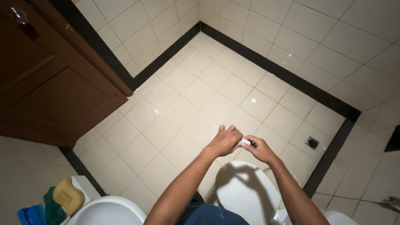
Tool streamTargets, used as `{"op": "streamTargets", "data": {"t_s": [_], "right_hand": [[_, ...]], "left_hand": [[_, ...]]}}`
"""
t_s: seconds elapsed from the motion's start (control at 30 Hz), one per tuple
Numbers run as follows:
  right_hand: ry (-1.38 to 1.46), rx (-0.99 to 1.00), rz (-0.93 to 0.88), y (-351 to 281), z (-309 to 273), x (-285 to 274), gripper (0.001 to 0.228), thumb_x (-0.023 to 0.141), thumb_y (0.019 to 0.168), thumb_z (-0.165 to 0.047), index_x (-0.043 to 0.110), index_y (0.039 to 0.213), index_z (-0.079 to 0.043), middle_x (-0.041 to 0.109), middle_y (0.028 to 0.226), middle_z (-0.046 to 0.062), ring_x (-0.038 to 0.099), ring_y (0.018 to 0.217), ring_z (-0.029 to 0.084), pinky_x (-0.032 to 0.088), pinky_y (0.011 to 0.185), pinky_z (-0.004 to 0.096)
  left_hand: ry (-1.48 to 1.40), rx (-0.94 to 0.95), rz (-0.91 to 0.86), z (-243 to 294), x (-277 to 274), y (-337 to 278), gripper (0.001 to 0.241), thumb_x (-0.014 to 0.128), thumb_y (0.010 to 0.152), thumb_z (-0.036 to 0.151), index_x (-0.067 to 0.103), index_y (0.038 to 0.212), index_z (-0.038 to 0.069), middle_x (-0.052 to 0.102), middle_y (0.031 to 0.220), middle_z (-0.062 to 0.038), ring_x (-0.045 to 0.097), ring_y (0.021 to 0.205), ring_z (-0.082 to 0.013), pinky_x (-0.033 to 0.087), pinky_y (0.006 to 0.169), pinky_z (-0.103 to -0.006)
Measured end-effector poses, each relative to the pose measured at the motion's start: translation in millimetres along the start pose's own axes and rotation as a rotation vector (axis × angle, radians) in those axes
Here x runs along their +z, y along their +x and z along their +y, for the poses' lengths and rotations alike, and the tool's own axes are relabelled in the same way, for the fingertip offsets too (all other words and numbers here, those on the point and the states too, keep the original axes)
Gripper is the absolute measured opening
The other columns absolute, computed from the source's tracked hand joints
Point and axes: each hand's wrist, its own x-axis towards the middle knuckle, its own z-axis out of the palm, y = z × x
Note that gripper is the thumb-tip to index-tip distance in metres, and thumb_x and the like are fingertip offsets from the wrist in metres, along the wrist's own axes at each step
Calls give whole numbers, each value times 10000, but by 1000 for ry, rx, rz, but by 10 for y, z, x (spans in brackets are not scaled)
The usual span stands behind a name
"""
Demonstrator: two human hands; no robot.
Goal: The person uses a handheld bidet sprayer to clean the toilet bowl and the surrounding tiled floor. They direct the water stream into the bowl and across the floor tiles to rinse the area.
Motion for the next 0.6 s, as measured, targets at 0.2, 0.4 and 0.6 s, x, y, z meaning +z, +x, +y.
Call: {"op": "streamTargets", "data": {"t_s": [0.2, 0.4, 0.6], "right_hand": [[-43, 41, -111, -98, -174, -27, 403, 729, 903, -294, 689, 1247, -87, 708, 960, 61, 553, 765, 190, 495, 709, 354], [-22, -133, -137, -201, -391, -15, 416, 742, 900, -321, 664, 1239, -92, 755, 1063, 75, 696, 939, 176, 530, 846, 339], [-136, -55, -112, -289, -602, 26, 471, 768, 851, -382, 671, 1215, -99, 759, 1000, 100, 708, 855, 205, 550, 790, 348]], "left_hand": [[-104, -102, -167, 186, -251, -116, 241, 688, 941, 333, 653, 1089, 146, 670, 1043, -7, 542, 1176, -212, 336, 999, -555], [-160, -34, -119, 230, -337, -294, 378, 754, 875, 213, 615, 1218, 140, 660, 1216, -12, 426, 1380, -240, 283, 1027, -602], [-154, -79, -25, 199, -230, -408, 402, 711, 875, 53, 626, 1253, 162, 659, 1324, 11, 535, 1345, -183, 339, 1038, -576]]}}
